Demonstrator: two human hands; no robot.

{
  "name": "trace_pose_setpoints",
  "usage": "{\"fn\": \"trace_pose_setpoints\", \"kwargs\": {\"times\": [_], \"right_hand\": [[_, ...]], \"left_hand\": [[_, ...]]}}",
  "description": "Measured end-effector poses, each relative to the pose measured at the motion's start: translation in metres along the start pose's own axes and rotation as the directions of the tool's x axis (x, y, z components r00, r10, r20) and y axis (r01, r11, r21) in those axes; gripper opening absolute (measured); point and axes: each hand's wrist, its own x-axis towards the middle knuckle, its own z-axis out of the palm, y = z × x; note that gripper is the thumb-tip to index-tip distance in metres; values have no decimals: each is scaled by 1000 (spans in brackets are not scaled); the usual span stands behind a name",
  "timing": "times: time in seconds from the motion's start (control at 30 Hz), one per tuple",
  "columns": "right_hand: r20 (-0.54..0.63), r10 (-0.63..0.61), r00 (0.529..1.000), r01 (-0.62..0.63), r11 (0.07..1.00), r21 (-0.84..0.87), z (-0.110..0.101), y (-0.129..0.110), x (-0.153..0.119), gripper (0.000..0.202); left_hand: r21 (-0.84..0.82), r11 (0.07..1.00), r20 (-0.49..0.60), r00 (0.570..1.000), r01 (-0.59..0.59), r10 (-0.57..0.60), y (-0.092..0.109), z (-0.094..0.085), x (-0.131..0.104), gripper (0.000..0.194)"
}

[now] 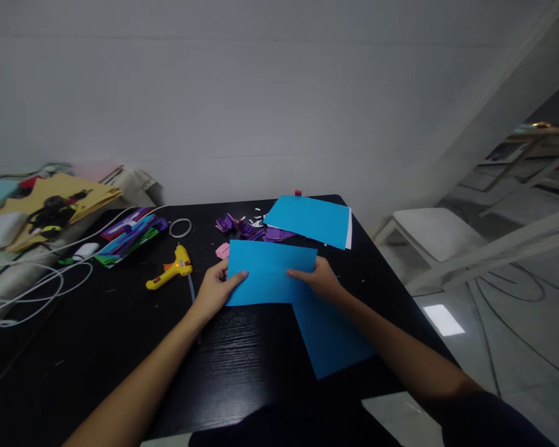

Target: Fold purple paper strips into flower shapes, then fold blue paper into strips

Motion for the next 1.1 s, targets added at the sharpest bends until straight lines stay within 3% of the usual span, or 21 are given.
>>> {"fn": "trace_pose_setpoints", "kwargs": {"times": [0.27, 0.37, 0.43, 0.5, 0.6, 0.67, 0.77, 0.9, 1.1], "right_hand": [[31, 8, 999, -12, 994, 110, -6, -12, 4, 39], [159, 96, 983, -139, 949, 285, -14, -16, 5, 42], [293, 128, 947, -241, 889, 390, -20, -18, 5, 44], [386, 152, 910, -324, 842, 432, -23, -19, 4, 58], [448, 271, 852, -444, 827, 344, -17, -18, 1, 75], [492, 351, 797, -501, 839, 211, -7, -18, -3, 68], [557, 345, 755, -460, 885, 76, 10, -19, -11, 43], [545, 295, 785, -337, 941, -25, 22, -14, -16, 25], [436, 254, 864, -266, 963, -34, 24, 3, -13, 23]], "left_hand": [[-76, 997, 32, 999, 7, -5, 0, -7, 5, 52], [-61, 998, 22, 999, -32, 33, 1, -10, 6, 48], [-28, 998, 7, 998, -55, 55, 1, -12, 7, 40], [15, 996, -5, 997, -83, 83, 0, -14, 6, 34], [103, 986, 16, 992, -129, 128, 0, -11, 3, 30], [179, 973, 68, 988, -146, 136, 0, -6, -1, 24], [241, 955, 198, 972, -174, 127, -1, 4, -7, 19], [209, 960, 286, 950, -189, 125, -2, 11, -10, 16], [198, 975, 215, 975, -99, 56, 5, 8, -6, 36]]}}
